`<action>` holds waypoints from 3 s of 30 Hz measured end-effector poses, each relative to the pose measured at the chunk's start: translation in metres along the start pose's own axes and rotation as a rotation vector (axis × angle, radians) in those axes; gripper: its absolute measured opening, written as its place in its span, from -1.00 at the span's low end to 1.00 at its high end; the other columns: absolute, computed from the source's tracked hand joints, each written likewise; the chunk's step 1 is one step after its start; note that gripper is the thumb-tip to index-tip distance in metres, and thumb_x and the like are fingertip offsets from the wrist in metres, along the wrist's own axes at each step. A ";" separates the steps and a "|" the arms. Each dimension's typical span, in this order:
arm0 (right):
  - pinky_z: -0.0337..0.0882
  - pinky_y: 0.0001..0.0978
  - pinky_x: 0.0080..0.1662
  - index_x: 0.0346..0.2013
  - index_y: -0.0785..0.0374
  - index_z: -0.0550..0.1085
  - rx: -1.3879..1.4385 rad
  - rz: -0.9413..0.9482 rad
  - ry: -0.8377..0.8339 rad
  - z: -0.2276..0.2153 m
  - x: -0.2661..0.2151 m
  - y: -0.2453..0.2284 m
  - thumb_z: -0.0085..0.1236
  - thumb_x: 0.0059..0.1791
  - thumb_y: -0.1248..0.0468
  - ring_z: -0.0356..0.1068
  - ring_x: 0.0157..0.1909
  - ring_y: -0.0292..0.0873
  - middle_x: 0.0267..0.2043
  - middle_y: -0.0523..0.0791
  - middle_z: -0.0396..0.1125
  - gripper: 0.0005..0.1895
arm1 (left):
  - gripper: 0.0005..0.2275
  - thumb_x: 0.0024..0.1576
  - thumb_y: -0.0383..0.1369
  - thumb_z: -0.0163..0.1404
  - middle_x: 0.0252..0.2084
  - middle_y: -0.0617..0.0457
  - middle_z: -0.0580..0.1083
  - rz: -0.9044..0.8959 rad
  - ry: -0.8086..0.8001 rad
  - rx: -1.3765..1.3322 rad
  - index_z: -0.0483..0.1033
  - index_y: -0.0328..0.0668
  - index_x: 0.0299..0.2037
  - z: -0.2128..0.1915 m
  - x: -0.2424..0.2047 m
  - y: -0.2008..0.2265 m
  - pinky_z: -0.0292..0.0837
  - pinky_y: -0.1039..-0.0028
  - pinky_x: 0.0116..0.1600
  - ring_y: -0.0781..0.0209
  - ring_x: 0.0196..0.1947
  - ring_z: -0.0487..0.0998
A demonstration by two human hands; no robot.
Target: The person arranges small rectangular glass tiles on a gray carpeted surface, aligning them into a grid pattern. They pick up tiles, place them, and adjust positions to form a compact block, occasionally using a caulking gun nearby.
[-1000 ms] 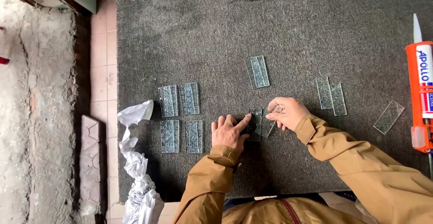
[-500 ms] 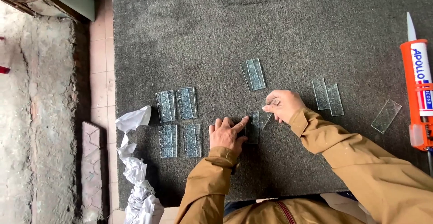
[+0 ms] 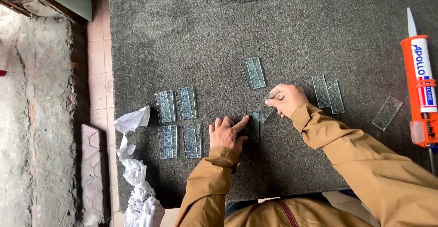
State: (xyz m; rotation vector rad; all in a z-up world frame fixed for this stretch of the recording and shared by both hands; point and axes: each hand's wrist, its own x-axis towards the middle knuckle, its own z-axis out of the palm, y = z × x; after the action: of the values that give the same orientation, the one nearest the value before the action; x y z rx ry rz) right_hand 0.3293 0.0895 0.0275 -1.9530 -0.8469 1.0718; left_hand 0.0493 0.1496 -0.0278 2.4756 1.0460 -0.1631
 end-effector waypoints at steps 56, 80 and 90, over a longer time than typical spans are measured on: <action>0.56 -0.20 -0.43 0.20 -0.09 0.67 -0.700 -0.705 0.260 0.042 -0.132 0.065 0.19 -0.02 0.43 0.42 -0.48 -0.13 -0.41 -0.20 0.20 -0.47 | -0.43 0.12 -0.02 0.32 -0.13 0.24 0.45 -0.155 0.200 -0.212 0.44 0.50 0.37 0.005 -0.014 -0.001 0.39 0.17 0.13 0.06 0.03 0.47; 0.55 -0.33 -0.20 0.46 0.24 0.40 -0.991 -1.173 -0.251 0.025 -0.096 0.115 0.08 0.05 0.45 0.22 -0.30 -0.23 -0.39 -0.23 0.13 -0.38 | -0.41 0.13 0.09 0.22 -0.05 0.19 0.27 0.166 0.285 -0.019 0.45 0.77 0.44 0.016 -0.010 -0.015 0.23 0.19 0.12 0.03 0.03 0.30; 0.53 -0.38 -0.19 0.45 0.12 0.44 -0.949 -1.105 -0.176 0.033 -0.116 0.134 0.09 0.03 0.42 0.21 -0.24 -0.25 -0.33 -0.24 0.09 -0.35 | -0.41 0.13 0.07 0.24 -0.04 0.17 0.28 0.151 0.265 -0.023 0.48 0.71 0.44 0.005 -0.014 -0.009 0.23 0.17 0.16 0.01 0.06 0.32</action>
State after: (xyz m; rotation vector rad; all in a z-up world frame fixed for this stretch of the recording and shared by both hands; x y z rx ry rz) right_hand 0.2759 -0.0630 -0.0522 -1.5283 -2.4405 0.1219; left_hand 0.0334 0.1442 -0.0318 2.5919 0.9496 0.2286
